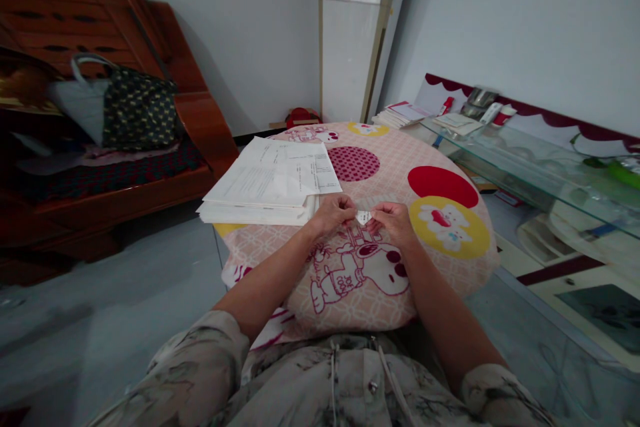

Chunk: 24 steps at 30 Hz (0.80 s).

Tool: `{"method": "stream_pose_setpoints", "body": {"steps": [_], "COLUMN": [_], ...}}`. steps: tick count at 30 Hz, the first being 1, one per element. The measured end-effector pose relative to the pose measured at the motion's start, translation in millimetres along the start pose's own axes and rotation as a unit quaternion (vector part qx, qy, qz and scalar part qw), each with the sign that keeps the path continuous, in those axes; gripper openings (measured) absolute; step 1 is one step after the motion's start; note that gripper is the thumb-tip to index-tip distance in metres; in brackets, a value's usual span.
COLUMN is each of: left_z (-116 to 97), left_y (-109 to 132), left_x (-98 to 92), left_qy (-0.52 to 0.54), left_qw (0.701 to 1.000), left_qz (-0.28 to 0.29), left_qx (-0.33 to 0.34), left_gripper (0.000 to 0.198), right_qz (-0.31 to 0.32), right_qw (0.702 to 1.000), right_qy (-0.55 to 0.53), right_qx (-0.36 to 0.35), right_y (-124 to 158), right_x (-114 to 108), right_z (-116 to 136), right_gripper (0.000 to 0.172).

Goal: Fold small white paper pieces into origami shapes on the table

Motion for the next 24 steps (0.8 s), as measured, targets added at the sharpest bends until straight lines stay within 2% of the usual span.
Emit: {"method": "stream_pose_setpoints", "body": {"steps": [11, 15, 19, 21, 24], "left_z": [-1, 2, 2, 6, 13], "left_y": [1, 1, -2, -4, -5], "left_x": [1.6, 1.3, -4.6, -3.9, 2.2], "left_qy": [0.020, 0.040, 0.043, 0.048, 0.066], "left_qw": [1.000, 0.998, 0.999, 0.999, 0.997], "left_qz": [0.000, 0.007, -0.009, -0.008, 0.007], "left_qx": [-0.016, -0.039, -0.022, -0.021, -0.038], "left_gripper": [0.016, 0.017, 0.020, 0.019, 0.017], "right_qz": [-0.034, -0.016, 0.009, 0.020, 0.012], "right_qw": [0.999, 0.999, 0.998, 0.999, 1.000], "right_qy": [-0.017, -0.029, -0.060, -0.042, -0.006], "right_qx": [-0.012, -0.024, -0.021, -0.014, -0.014], "right_y": [1, 1, -1, -2, -2], "right_x": [-10, -10, -3, 3, 6], "right_z": [1, 2, 3, 3, 3], "right_gripper": [0.017, 0.018, 0.029, 0.035, 0.033]}}
Point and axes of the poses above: each hand's wrist, its own y-axis away from the middle knuckle, its own x-axis out of the palm, z = x × y, the point moved 10 cm from there along -y, towards the middle knuckle, and after that the axes turned 14 degrees about y, right-handed, at the moved point
